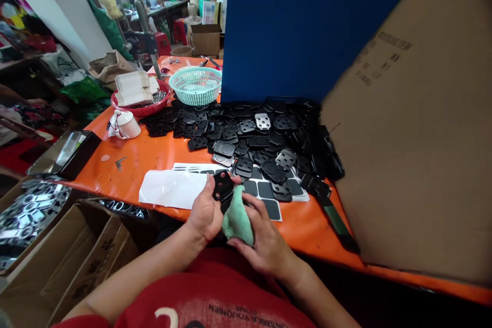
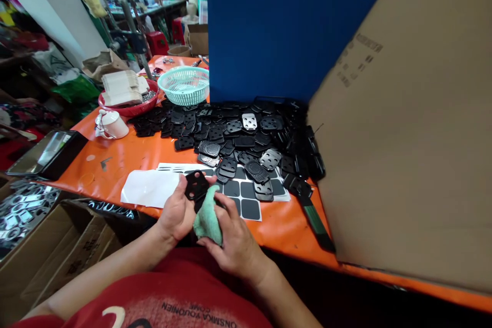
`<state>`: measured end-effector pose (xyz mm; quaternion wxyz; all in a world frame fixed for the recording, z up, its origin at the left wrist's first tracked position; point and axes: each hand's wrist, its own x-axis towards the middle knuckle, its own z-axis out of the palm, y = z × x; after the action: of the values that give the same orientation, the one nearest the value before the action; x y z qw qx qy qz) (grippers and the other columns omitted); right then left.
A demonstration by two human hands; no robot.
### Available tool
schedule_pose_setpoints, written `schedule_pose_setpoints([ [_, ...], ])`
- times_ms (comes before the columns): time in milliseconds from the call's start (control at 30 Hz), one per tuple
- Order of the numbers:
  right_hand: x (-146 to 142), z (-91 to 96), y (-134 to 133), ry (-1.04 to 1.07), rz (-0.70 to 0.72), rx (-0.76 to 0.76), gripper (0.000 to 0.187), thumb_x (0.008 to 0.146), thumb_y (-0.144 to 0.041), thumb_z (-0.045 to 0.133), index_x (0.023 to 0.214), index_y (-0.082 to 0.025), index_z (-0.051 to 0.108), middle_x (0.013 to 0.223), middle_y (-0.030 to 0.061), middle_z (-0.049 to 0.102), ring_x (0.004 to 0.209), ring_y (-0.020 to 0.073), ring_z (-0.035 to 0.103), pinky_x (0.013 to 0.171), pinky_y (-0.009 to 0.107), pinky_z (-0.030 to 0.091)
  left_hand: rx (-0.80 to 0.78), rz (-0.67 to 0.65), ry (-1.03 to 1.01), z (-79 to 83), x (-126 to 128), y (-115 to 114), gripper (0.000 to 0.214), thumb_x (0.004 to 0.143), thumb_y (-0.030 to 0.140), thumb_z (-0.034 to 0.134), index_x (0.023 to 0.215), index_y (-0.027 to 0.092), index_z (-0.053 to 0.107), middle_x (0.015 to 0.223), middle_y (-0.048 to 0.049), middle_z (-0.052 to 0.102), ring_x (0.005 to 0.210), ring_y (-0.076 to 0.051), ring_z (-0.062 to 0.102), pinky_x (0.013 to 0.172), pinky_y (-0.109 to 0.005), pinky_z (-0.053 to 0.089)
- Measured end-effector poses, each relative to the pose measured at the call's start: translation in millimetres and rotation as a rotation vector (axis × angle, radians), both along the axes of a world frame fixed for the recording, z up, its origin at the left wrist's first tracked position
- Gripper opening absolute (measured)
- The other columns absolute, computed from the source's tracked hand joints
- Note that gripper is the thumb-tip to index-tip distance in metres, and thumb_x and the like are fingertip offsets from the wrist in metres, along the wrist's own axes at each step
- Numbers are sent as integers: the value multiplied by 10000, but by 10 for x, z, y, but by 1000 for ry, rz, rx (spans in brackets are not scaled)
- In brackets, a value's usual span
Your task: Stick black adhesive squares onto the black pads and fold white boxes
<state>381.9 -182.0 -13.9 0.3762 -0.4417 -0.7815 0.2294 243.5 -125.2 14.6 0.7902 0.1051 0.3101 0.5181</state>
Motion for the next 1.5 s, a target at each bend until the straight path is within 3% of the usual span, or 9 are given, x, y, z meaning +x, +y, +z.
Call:
schedule_pose_setpoints([
  [200, -130, -140, -29, 403, -395, -261, 579, 720, -428, 782, 1163, -236, 463, 1023, 52, 624, 837, 212, 638, 714, 326, 555, 359, -65, 124, 55, -25, -126, 423, 840, 543, 621, 1066, 186, 627, 1082, -103, 700, 1182, -279, 575, 1034, -427, 417],
  [333, -170, -139, 58, 633, -388, -485, 399, 747, -469, 737, 1000, -207, 574, 876, 35, 663, 776, 213, 637, 693, 318, 537, 491, -193, 222, 69, -2, -188, 402, 837, 507, 642, 1102, 205, 619, 1105, -102, 683, 1153, -271, 585, 1021, -401, 424],
  [500, -141, -212, -46, 833, -309, -744, 437, 724, -453, 739, 1065, -209, 620, 935, 47, 703, 824, 234, 658, 744, 345, 545, 330, -120, 203, 18, -17, -156, 416, 817, 541, 646, 1051, 198, 611, 995, -94, 702, 1053, -276, 633, 917, -394, 493],
  [633, -167, -254, -109, 780, -216, -897, 497, 604, -412, 841, 998, -190, 636, 857, 50, 715, 772, 237, 663, 704, 346, 548, 276, -154, 272, -60, 1, -220, 401, 809, 528, 661, 1001, 178, 628, 949, -94, 711, 972, -254, 651, 867, -357, 506],
  [733, -173, -272, -20, 833, -326, -860, 466, 631, -544, 793, 889, -180, 659, 798, 56, 705, 751, 244, 659, 675, 343, 543, 289, -236, 274, -106, 50, -329, 426, 779, 447, 725, 1097, 178, 636, 1075, -110, 690, 1031, -237, 630, 936, -330, 477],
  [833, -160, -273, 39, 918, -405, -812, 505, 697, -595, 726, 995, -193, 656, 955, 76, 712, 897, 263, 661, 792, 370, 537, 218, -161, 227, -132, 72, -319, 474, 768, 437, 738, 1151, 184, 620, 1114, -120, 685, 1090, -260, 616, 976, -337, 464],
  [1067, -207, -198, -35, 733, -231, -897, 584, 578, -349, 852, 1088, -187, 618, 962, 54, 726, 878, 248, 667, 799, 376, 536, -4, -115, 189, -156, 6, -48, 484, 796, 574, 647, 972, 124, 649, 893, -124, 729, 955, -297, 682, 860, -407, 530],
  [1300, -195, -197, 146, 781, -366, -847, 437, 708, -586, 721, 821, -166, 673, 820, 59, 724, 792, 237, 660, 745, 345, 525, 48, -106, 141, -181, 60, -182, 420, 804, 504, 682, 1036, 154, 662, 1001, -106, 730, 1053, -278, 645, 940, -376, 493],
  [1500, -30, -323, -10, 867, -164, -1072, 461, 620, -479, 829, 917, -157, 687, 807, 46, 729, 739, 223, 683, 719, 351, 541, -121, -174, -1, -158, -77, -22, 400, 940, 475, 473, 1001, 115, 636, 999, -162, 709, 980, -268, 666, 859, -395, 530],
])
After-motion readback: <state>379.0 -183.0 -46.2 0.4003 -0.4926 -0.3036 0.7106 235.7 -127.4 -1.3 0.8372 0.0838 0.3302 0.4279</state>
